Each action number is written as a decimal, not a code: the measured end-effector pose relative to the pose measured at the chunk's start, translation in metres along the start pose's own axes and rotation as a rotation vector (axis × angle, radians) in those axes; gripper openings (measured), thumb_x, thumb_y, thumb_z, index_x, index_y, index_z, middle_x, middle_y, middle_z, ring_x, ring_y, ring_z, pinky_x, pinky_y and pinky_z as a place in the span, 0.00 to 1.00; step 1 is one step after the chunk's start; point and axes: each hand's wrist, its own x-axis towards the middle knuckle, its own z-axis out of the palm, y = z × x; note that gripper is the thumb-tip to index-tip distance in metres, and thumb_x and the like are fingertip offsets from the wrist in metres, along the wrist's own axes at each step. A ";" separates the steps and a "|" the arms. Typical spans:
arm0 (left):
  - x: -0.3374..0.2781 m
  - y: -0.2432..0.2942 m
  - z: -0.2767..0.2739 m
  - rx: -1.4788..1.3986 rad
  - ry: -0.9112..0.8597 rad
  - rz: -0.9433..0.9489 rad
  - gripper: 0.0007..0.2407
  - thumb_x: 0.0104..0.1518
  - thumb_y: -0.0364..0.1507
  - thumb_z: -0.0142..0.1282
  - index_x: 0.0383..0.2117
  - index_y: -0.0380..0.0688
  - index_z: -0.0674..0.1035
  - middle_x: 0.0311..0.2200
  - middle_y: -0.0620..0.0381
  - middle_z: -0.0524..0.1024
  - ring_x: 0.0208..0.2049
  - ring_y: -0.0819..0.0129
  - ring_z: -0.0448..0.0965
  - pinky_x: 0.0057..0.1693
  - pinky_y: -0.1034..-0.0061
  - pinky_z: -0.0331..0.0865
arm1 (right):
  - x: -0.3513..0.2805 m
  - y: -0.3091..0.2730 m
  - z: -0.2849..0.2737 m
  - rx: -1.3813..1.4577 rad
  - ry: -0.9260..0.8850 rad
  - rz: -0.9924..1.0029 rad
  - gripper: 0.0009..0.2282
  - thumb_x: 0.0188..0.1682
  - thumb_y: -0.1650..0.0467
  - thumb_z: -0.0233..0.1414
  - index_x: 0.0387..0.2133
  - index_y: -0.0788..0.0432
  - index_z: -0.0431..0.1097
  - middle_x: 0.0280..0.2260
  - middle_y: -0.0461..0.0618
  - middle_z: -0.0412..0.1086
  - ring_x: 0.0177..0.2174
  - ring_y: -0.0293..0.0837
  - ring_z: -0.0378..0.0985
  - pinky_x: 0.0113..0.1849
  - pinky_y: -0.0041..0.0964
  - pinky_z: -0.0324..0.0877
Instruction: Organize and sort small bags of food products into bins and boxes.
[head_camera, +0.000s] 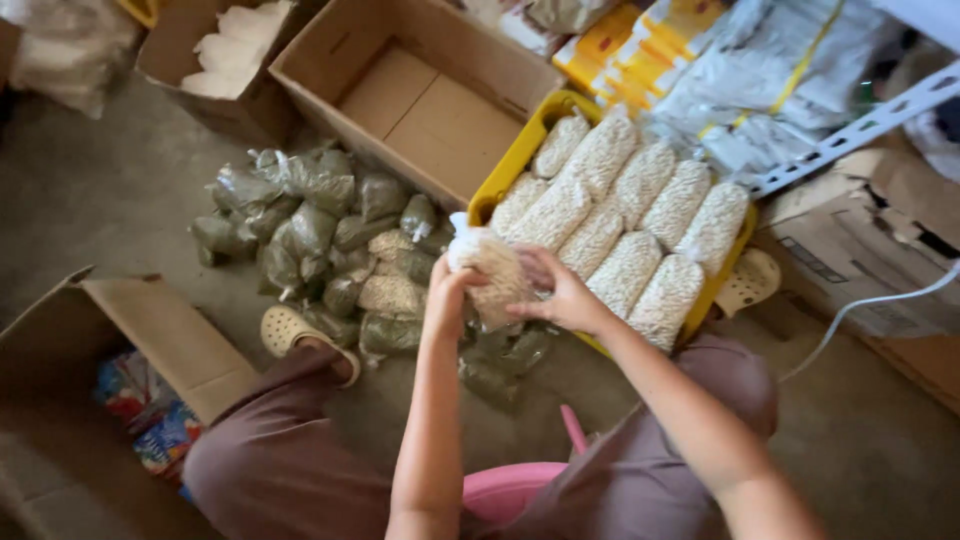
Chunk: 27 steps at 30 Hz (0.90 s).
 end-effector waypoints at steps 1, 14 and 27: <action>-0.006 0.010 0.020 -0.003 -0.007 0.001 0.18 0.42 0.18 0.53 0.43 0.31 0.79 0.35 0.54 0.81 0.36 0.65 0.80 0.46 0.73 0.75 | 0.000 0.001 -0.005 -0.005 0.006 -0.002 0.39 0.37 0.68 0.68 0.63 0.57 0.55 0.58 0.56 0.66 0.56 0.49 0.69 0.54 0.45 0.67; -0.080 0.012 0.071 0.174 -0.199 -0.003 0.26 0.57 0.30 0.64 0.61 0.42 0.66 0.53 0.51 0.73 0.52 0.69 0.76 0.54 0.74 0.75 | -0.013 -0.007 -0.017 0.621 0.129 0.106 0.25 0.44 0.74 0.62 0.56 0.62 0.67 0.50 0.53 0.74 0.50 0.46 0.77 0.52 0.43 0.73; -0.079 0.006 0.049 0.067 -0.074 -0.150 0.20 0.54 0.31 0.66 0.50 0.31 0.77 0.41 0.50 0.81 0.38 0.67 0.81 0.44 0.72 0.76 | -0.003 0.005 -0.029 1.056 0.254 0.217 0.20 0.48 0.65 0.62 0.52 0.61 0.71 0.49 0.51 0.74 0.48 0.46 0.77 0.52 0.45 0.72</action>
